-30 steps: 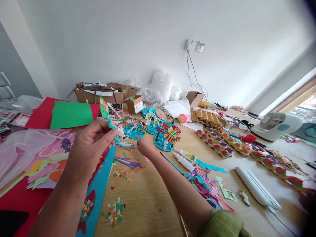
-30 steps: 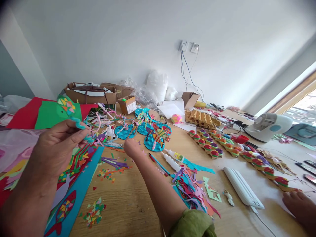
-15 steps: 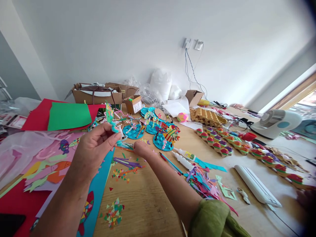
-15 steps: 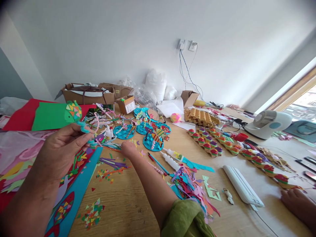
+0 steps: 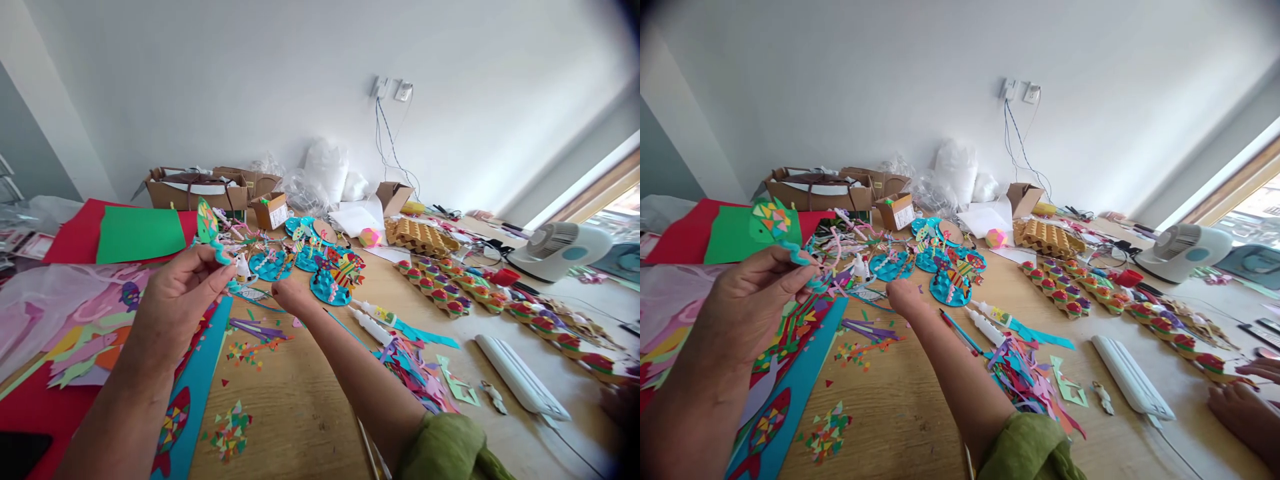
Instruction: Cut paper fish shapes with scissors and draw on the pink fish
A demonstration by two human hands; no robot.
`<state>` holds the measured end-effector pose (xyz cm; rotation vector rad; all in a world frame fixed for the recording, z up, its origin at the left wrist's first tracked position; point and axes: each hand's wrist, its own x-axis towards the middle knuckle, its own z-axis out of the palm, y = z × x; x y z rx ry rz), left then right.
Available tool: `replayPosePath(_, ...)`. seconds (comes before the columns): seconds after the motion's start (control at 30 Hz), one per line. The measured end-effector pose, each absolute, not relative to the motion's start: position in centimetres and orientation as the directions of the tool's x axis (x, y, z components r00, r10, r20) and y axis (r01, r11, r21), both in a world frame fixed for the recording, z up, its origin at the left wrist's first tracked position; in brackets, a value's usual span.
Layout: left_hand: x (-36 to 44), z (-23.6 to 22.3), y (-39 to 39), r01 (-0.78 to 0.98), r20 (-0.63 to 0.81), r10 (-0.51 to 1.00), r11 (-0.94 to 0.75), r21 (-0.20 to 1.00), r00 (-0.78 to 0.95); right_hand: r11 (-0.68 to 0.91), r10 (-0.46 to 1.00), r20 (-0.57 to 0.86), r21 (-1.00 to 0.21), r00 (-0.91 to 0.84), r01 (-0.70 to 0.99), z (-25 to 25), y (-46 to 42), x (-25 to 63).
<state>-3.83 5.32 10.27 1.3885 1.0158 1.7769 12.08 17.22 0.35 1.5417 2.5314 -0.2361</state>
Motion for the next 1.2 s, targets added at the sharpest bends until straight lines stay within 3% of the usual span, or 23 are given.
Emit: replayPosePath(1.2,-4.0,10.5,5.3,-0.016,0.465,0.852,-0.482,0.876,-0.241,0.423,0.874,-0.257,-0.015,-0.412,0.906,-0.2,16.4,10.3)
